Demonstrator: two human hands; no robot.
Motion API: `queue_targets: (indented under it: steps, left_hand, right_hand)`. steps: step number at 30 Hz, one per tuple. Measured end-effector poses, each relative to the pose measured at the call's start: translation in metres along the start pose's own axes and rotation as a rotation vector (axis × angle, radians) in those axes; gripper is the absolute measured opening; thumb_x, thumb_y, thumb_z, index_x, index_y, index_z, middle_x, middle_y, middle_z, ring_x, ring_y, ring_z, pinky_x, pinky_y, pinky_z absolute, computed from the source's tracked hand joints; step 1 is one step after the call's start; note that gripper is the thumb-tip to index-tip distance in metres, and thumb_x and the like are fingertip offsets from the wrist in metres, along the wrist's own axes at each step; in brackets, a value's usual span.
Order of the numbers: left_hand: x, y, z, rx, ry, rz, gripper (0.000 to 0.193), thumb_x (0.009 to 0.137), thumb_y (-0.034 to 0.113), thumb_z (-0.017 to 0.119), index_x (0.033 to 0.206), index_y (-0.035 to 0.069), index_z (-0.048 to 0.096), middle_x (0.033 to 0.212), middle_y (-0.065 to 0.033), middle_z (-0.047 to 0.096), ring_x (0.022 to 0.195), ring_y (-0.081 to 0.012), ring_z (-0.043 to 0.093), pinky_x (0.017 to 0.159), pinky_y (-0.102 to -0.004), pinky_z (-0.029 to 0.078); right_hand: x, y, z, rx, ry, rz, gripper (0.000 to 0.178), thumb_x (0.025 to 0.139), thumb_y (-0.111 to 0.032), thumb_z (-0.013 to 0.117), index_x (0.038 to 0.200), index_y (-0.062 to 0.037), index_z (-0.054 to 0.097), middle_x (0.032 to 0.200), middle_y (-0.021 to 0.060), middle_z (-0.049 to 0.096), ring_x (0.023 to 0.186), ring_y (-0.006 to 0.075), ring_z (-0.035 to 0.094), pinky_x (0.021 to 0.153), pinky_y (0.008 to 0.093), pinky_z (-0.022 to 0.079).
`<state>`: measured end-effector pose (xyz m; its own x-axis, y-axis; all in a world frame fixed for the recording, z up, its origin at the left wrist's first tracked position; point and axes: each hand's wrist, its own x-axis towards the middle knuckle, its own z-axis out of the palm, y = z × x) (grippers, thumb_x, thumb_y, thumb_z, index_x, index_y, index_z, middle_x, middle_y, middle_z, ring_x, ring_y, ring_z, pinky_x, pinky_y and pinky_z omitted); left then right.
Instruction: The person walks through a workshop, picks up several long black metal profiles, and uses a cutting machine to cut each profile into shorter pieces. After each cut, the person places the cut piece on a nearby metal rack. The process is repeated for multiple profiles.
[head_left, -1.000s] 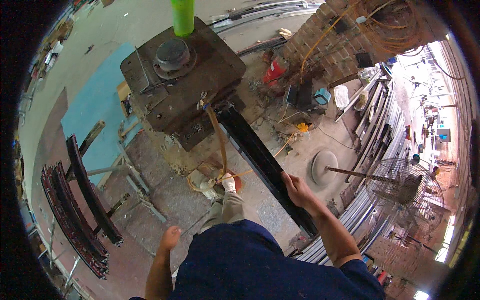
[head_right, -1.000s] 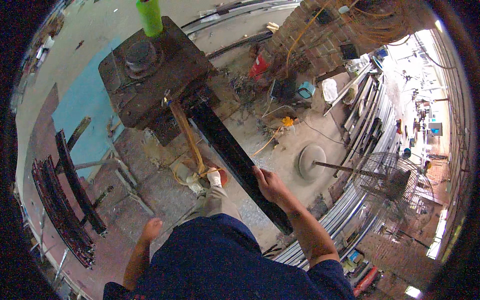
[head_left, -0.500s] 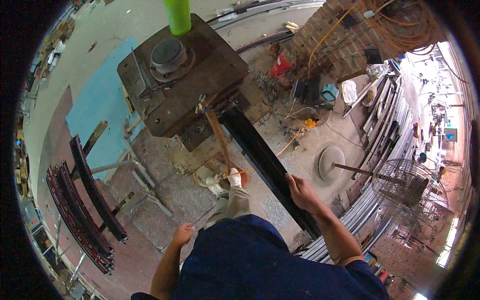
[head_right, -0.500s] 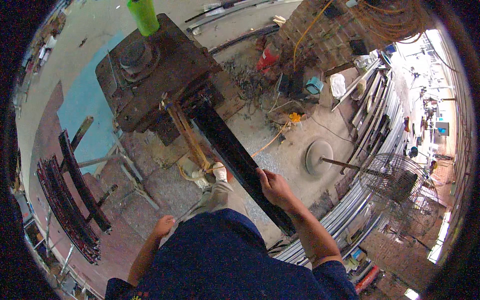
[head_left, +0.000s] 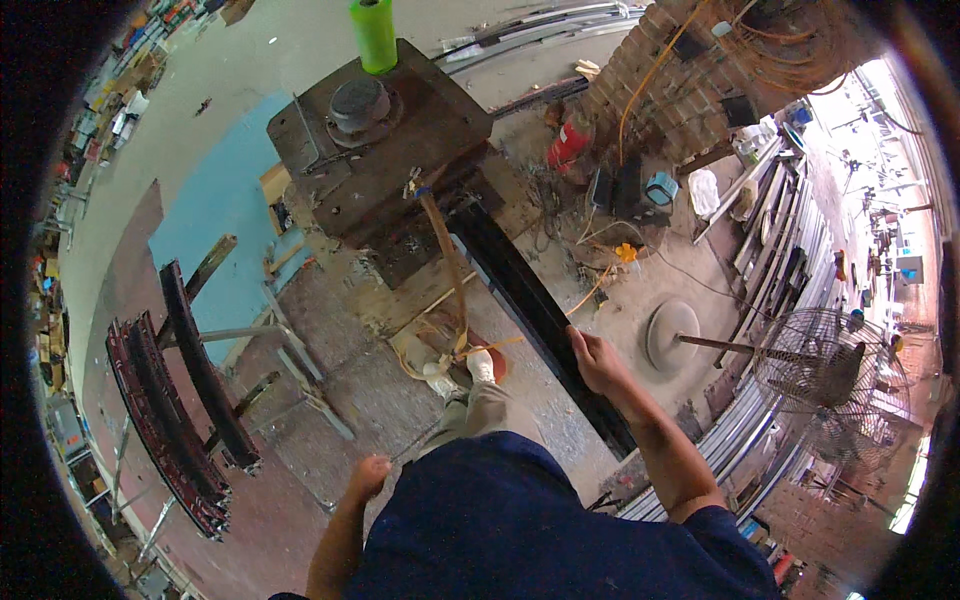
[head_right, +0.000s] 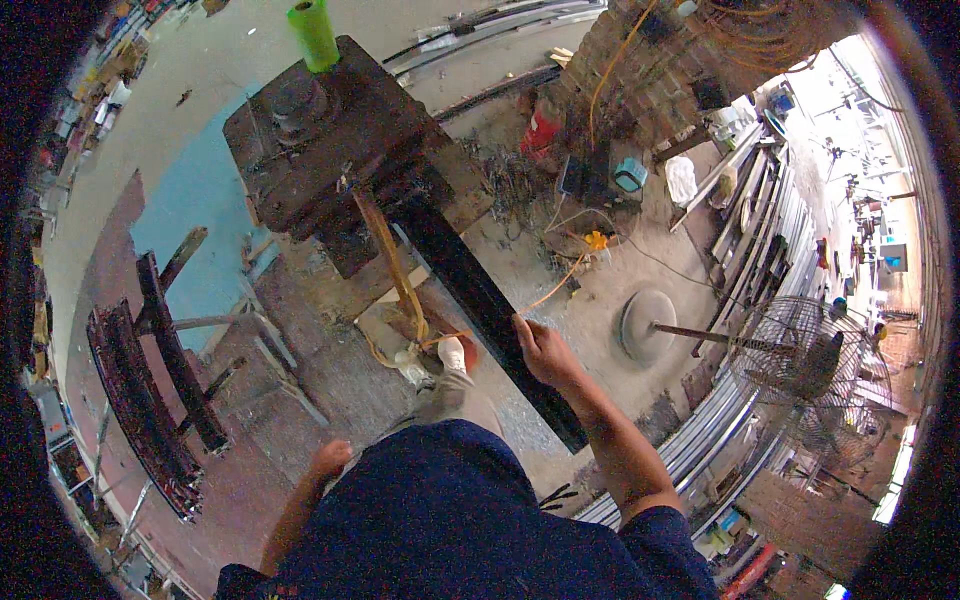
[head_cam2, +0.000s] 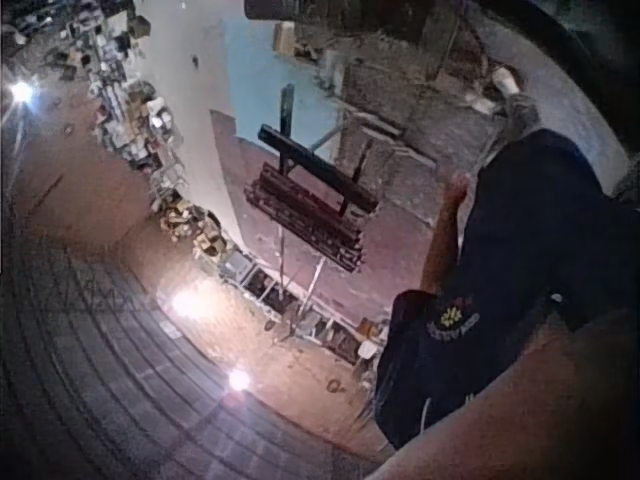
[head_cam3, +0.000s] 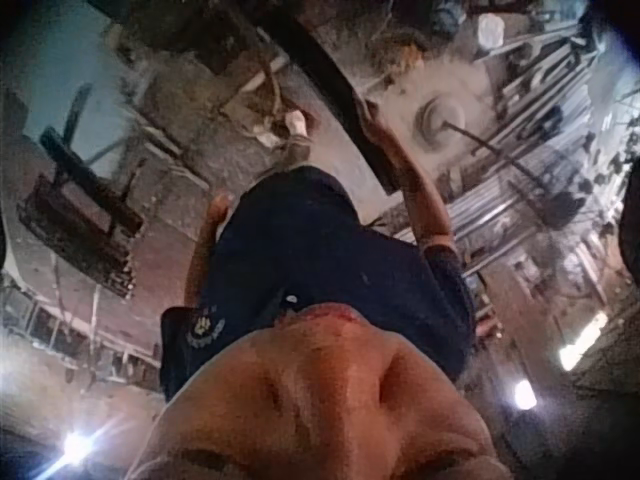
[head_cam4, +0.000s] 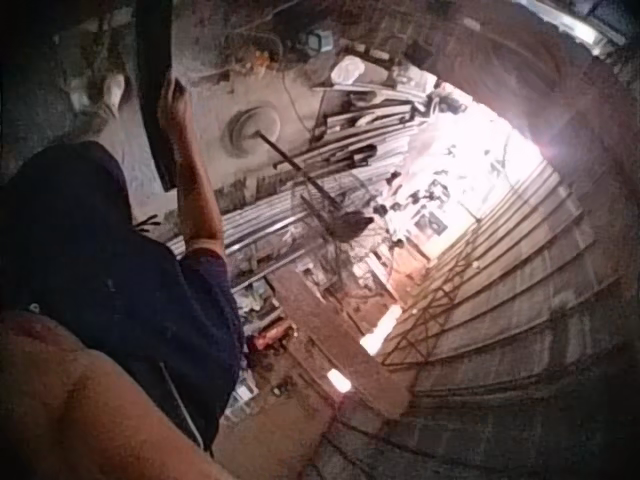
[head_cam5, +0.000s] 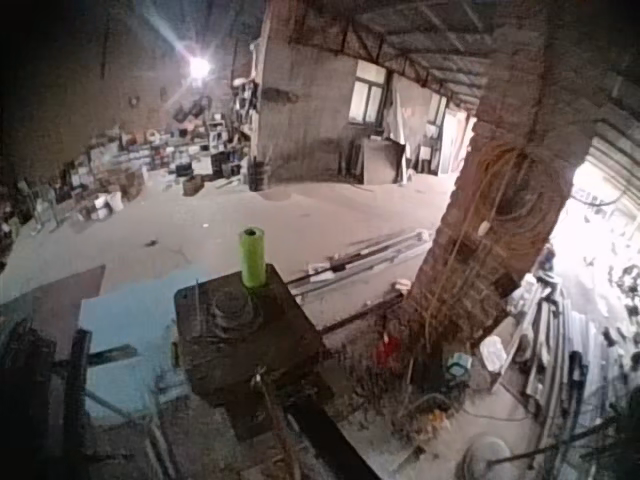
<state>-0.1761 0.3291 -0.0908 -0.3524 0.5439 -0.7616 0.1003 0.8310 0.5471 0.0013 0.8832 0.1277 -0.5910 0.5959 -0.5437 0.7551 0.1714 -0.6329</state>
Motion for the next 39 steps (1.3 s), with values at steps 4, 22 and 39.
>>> queue_targets:
  steps: [4, 22, 39]
  left_hand:
    - [-0.017, -0.009, -0.004, 0.033, 0.043, 0.025, 0.034, 0.083, 0.028, 0.062, 0.105, 0.002, 0.063, 0.101, -0.0194, 0.064, 0.095, -0.0345, 0.062, 0.081, -0.0384, 0.049]
    - [-0.021, 0.01, -0.053, 0.075, 0.036, 0.276, 0.033, 0.087, 0.031, 0.061, 0.107, 0.005, 0.064, 0.102, -0.0146, 0.064, 0.095, -0.0264, 0.062, 0.084, -0.0369, 0.048]
    - [-0.057, 0.482, 0.043, -0.557, -0.434, 0.666, 0.044, 0.09, 0.022, 0.06, 0.129, 0.008, 0.045, 0.116, -0.0099, 0.058, 0.11, -0.0207, 0.053, 0.093, -0.0362, 0.043]
  right_hand:
    - [0.027, 0.039, 0.031, 0.088, 0.028, -0.045, 0.054, 0.097, -0.046, 0.035, 0.109, 0.0015, 0.057, 0.082, 0.021, 0.062, 0.079, 0.0306, 0.06, 0.078, 0.0392, 0.046]
    - [-0.014, 0.1, 0.033, 0.136, 0.554, -0.185, 0.036, 0.09, -0.041, 0.055, 0.091, -0.0047, 0.058, 0.074, 0.0202, 0.057, 0.065, 0.0313, 0.054, 0.06, 0.0407, 0.043]
    - [-0.056, 0.027, -0.035, 1.643, 0.33, -0.731, 0.031, 0.097, -0.035, 0.046, 0.108, -0.0071, 0.05, 0.094, -0.0008, 0.048, 0.084, 0.012, 0.044, 0.076, 0.0286, 0.04]
